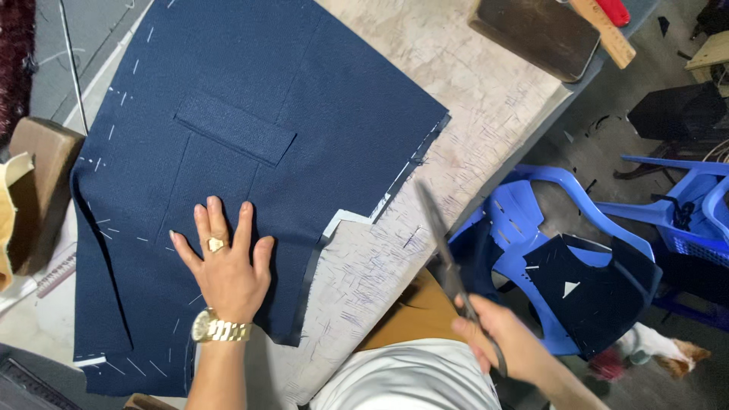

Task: The person cuts a dark blue garment piece with large shears and marks lines on it using a ruler and a piece of tailor's chalk.

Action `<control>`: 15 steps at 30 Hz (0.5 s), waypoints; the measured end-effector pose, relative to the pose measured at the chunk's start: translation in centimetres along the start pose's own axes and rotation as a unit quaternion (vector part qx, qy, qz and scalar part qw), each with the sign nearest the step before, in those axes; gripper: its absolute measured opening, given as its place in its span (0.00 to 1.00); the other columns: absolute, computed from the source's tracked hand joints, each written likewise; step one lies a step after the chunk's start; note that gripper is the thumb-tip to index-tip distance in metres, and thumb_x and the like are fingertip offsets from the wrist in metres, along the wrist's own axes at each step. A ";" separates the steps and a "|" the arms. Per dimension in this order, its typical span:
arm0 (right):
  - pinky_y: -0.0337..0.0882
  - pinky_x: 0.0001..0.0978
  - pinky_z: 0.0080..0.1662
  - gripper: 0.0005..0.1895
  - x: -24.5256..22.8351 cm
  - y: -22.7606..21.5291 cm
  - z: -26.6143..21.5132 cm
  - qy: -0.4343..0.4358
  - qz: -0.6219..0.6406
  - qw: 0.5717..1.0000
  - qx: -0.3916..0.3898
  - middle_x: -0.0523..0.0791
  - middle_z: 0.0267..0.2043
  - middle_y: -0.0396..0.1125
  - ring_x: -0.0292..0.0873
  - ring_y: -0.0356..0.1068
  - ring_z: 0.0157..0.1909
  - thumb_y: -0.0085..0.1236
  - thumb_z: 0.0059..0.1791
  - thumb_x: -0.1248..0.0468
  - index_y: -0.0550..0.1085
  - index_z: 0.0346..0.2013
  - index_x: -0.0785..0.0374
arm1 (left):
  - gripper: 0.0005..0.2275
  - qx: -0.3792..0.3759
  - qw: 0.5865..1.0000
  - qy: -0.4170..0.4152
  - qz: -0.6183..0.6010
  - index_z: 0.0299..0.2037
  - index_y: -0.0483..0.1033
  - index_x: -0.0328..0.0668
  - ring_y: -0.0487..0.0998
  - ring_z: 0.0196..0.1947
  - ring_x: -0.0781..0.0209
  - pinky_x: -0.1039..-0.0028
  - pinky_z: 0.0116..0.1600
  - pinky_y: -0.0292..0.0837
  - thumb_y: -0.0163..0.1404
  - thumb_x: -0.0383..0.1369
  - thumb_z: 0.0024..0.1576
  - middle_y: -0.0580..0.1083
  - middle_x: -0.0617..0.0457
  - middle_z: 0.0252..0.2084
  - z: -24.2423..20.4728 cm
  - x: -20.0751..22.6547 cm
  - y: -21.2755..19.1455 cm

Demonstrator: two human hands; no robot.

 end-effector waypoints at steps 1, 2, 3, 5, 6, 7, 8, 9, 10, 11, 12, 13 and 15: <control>0.68 0.29 0.26 0.16 -0.8 -0.9 0.1 0.015 -0.001 0.999 0.039 0.44 0.09 0.65 0.37 0.65 0.13 0.57 0.51 0.54 0.74 0.51 0.57 | 0.21 0.011 0.999 0.006 -0.032 0.63 0.77 0.48 0.61 0.75 0.32 0.28 0.71 0.42 0.56 0.38 0.59 0.61 0.34 0.75 0.0 -0.3 -0.4; 0.68 0.29 0.26 0.16 -2.3 -2.1 0.8 0.008 -0.004 0.999 0.041 0.44 0.09 0.65 0.37 0.65 0.13 0.57 0.51 0.54 0.74 0.51 0.57 | 0.21 0.018 0.999 0.005 -0.030 0.63 0.77 0.48 0.61 0.75 0.32 0.28 0.71 0.42 0.56 0.38 0.59 0.61 0.34 0.75 1.4 -1.6 -2.3; 0.64 0.28 0.25 0.20 -3.7 -3.7 1.4 0.031 -0.004 0.994 0.104 0.44 0.15 0.66 0.37 0.63 0.16 0.62 0.49 0.57 0.75 0.56 0.53 | 0.12 0.115 0.993 0.031 -0.015 0.54 0.79 0.37 0.68 0.60 0.31 0.38 0.60 0.56 0.55 0.27 0.60 0.68 0.32 0.61 2.6 -2.7 -4.9; 0.60 0.27 0.25 0.26 -5.8 -6.5 2.6 0.058 -0.001 0.985 0.165 0.45 0.21 0.66 0.38 0.62 0.20 0.66 0.48 0.59 0.75 0.62 0.48 | 0.05 0.206 0.977 0.061 -0.001 0.44 0.80 0.26 0.76 0.45 0.30 0.47 0.48 0.69 0.53 0.17 0.61 0.75 0.30 0.46 1.9 -7.7 -6.1; 0.58 0.30 0.27 0.29 -7.5 -8.3 3.8 -0.033 -0.044 0.976 0.211 0.43 0.20 0.61 0.36 0.58 0.21 0.65 0.48 0.57 0.71 0.64 0.56 | 0.12 0.166 0.981 -0.059 0.085 0.53 0.81 0.29 0.73 0.47 0.32 0.48 0.46 0.66 0.57 0.29 0.63 0.74 0.32 0.49 0.3 -12.3 -4.5; 0.56 0.32 0.28 0.34 -9.2 -10.0 4.8 -0.123 -0.084 0.955 0.255 0.42 0.18 0.55 0.35 0.53 0.21 0.64 0.48 0.55 0.68 0.65 0.64 | 0.21 0.125 0.962 -0.177 0.168 0.61 0.82 0.32 0.70 0.49 0.35 0.48 0.43 0.62 0.60 0.41 0.66 0.73 0.34 0.52 -1.5 -17.0 -3.0; 0.56 0.32 0.28 0.34 -11.6 -11.1 5.6 -0.133 -0.089 0.954 0.253 0.42 0.18 0.55 0.35 0.53 0.21 0.64 0.48 0.55 0.68 0.65 0.64 | 0.21 0.133 0.959 -0.184 0.170 0.61 0.82 0.32 0.70 0.49 0.35 0.48 0.43 0.62 0.60 0.41 0.66 0.73 0.34 0.52 -1.5 -17.8 -3.1; 0.58 0.31 0.23 0.25 -14.2 -12.1 6.3 -0.174 -0.129 0.938 0.270 0.41 0.19 0.58 0.35 0.54 0.18 0.64 0.49 0.60 0.70 0.60 0.61 | 0.20 0.076 0.969 -0.201 0.120 0.59 0.81 0.34 0.74 0.48 0.34 0.48 0.48 0.66 0.60 0.44 0.68 0.76 0.37 0.47 -1.4 -18.9 -2.8; 0.60 0.30 0.18 0.18 -16.5 -12.5 6.7 -0.210 -0.168 0.922 0.279 0.40 0.20 0.62 0.35 0.56 0.16 0.63 0.51 0.66 0.72 0.55 0.58 | 0.19 0.011 0.973 -0.219 0.071 0.57 0.79 0.37 0.78 0.47 0.34 0.49 0.52 0.69 0.60 0.46 0.70 0.79 0.40 0.41 -2.4 -19.9 -2.8; 0.60 0.30 0.18 0.18 -17.1 -13.4 8.4 -0.214 -0.173 0.923 0.270 0.40 0.20 0.62 0.35 0.56 0.16 0.63 0.51 0.66 0.72 0.55 0.58 | 0.19 0.011 0.971 -0.229 0.075 0.57 0.79 0.37 0.78 0.47 0.34 0.49 0.52 0.69 0.60 0.46 0.70 0.79 0.40 0.41 -2.4 -18.7 -3.6; 0.54 0.33 0.25 0.14 -18.1 -14.5 10.2 -0.227 -0.195 0.904 0.304 0.40 0.20 0.53 0.38 0.49 0.21 0.65 0.51 0.63 0.67 0.45 0.57 | 0.18 -0.002 0.958 -0.284 0.037 0.50 0.77 0.37 0.77 0.43 0.32 0.49 0.52 0.68 0.58 0.48 0.69 0.77 0.41 0.37 -2.4 -17.8 -4.3; 0.49 0.36 0.32 0.17 -19.2 -15.4 11.9 -0.241 -0.216 0.884 0.337 0.40 0.21 0.44 0.41 0.42 0.27 0.66 0.50 0.60 0.62 0.34 0.57 | 0.19 -0.015 0.942 -0.336 -0.002 0.42 0.75 0.38 0.75 0.39 0.31 0.49 0.51 0.66 0.56 0.49 0.69 0.76 0.42 0.33 -2.3 -16.9 -5.0; 0.58 0.45 0.43 0.15 -20.0 -18.0 16.2 -0.343 -0.277 0.831 0.339 0.51 0.35 0.55 0.55 0.55 0.39 0.59 0.49 0.66 0.67 0.47 0.65 | 0.18 0.008 0.903 -0.427 -0.034 0.41 0.75 0.40 0.72 0.33 0.40 0.52 0.44 0.66 0.58 0.49 0.65 0.74 0.45 0.32 -3.9 -15.7 -7.0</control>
Point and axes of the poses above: each hand's wrist, its own z-axis towards the middle knuckle, its own y-axis out of the palm, x = y × z, the point moved 3 cm from there along z, towards the middle knuckle
